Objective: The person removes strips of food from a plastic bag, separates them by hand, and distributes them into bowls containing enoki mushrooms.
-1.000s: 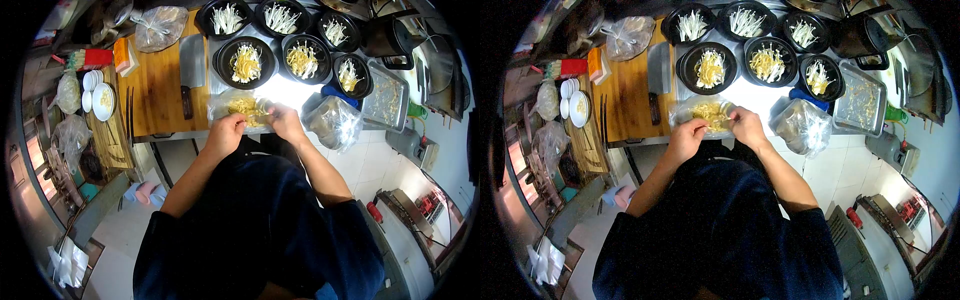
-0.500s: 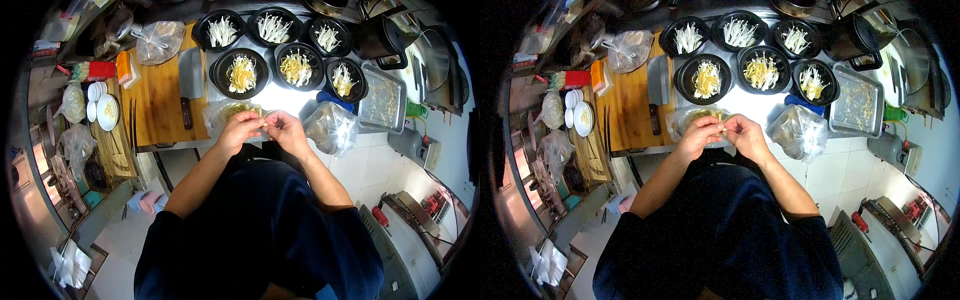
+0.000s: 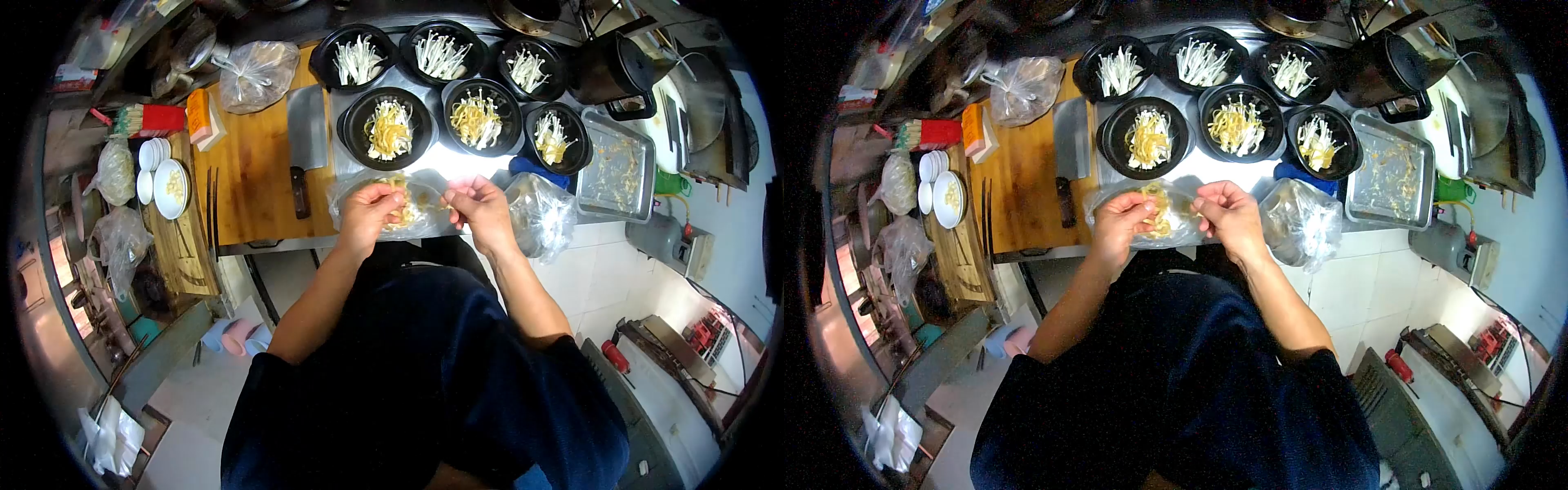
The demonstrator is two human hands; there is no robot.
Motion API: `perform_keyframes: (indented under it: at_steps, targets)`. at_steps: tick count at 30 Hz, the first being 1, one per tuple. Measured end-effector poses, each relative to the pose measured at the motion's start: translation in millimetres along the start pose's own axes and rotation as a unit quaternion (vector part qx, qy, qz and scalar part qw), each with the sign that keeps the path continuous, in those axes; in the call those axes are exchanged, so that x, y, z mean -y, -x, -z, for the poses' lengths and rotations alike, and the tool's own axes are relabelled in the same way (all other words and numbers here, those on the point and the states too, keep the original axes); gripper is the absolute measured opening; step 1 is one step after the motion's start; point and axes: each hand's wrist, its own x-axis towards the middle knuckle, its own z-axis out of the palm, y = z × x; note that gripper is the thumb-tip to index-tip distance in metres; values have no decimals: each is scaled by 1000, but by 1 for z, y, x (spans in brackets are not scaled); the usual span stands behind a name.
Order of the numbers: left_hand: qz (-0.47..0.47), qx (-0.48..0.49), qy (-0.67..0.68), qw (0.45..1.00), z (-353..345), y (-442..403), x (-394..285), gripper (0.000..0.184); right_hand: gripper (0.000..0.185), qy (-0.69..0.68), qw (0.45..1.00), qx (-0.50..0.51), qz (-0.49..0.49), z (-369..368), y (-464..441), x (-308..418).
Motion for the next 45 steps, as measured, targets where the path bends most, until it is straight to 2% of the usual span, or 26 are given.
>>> perform_keyframes:
  at_steps: [5, 9, 11, 17, 21, 24, 31, 35, 39, 43, 45]
  targets:
    - [16, -11, -19, 1000, 15, -2, 7, 18, 15, -8, 999, -16, 42, 28, 17, 32]
    - [17, -9, -16, 1000, 15, -2, 8, 18, 19, -74, 990, -36, 119, 54, 32, 66]
    - [24, -14, -20, 999, 13, -1, 7, 18, 19, -65, 986, -53, 146, 66, 40, 82]
    - [63, -31, 9, 997, 0, 2, 3, 22, 18, -49, 965, -22, 257, 104, 61, 119]
    - [69, -12, -21, 997, 5, 0, 10, 25, 18, -1, 945, -78, 317, 133, 67, 150]
    - [65, -12, -52, 996, 1, 2, 9, 25, 17, 31, 939, -134, 314, 154, 57, 164]
    - [19, -10, -158, 987, -10, 8, 3, 23, 13, 61, 946, -165, 272, 196, -1, 140]
    - [-7, 9, -199, 980, -27, 18, -13, 19, 12, 95, 947, -204, 229, 208, -36, 116]
    - [-43, 5, -286, 957, -41, 23, -25, 14, 10, 96, 946, -213, 223, 204, -38, 123]
    - [-100, 24, -334, 937, -56, 26, -35, 15, 10, 189, 931, -229, 212, 221, -60, 112]
    - [-106, 38, -316, 942, -63, 26, -36, 15, 14, 297, 917, -206, 171, 232, -73, 100]
